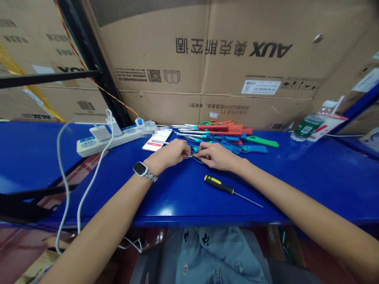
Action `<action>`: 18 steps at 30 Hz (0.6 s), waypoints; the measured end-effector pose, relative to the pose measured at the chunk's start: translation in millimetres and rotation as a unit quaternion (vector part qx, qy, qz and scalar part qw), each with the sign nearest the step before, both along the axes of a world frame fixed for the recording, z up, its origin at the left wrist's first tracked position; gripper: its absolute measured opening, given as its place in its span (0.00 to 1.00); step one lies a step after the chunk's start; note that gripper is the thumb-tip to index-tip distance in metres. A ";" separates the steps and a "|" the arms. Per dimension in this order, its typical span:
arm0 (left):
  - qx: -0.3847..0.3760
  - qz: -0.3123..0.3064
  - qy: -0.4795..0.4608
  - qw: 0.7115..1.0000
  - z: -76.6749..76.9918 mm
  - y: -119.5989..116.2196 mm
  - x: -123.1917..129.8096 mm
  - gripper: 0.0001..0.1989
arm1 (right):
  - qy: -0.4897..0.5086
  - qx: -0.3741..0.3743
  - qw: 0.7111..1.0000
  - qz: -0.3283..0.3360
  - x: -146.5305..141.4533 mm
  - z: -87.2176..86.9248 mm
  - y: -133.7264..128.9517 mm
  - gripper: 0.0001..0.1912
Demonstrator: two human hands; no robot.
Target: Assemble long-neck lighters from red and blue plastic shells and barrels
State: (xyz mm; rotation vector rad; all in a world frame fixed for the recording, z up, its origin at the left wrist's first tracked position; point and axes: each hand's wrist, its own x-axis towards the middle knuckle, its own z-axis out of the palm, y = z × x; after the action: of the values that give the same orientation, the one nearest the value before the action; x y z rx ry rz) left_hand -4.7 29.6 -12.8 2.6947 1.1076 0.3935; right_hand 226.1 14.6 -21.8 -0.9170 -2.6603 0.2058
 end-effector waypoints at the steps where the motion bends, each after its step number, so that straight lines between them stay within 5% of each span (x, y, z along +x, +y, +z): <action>1: 0.001 0.002 0.001 1.000 -0.6 0.8 0.2 0.10 | 0.005 -0.001 1.000 -0.002 0.6 -1.1 -0.7 0.12; 18: -0.017 -0.008 0.003 1.000 3.9 -6.2 4.2 0.05 | 0.045 -0.052 0.997 -0.026 4.5 -6.1 -7.6 0.21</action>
State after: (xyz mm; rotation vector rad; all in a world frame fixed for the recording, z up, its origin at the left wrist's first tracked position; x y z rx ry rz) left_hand -0.5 23.4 -8.9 2.6756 1.0833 0.3604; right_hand 230.5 7.0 -27.9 -0.9827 -2.5610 0.3691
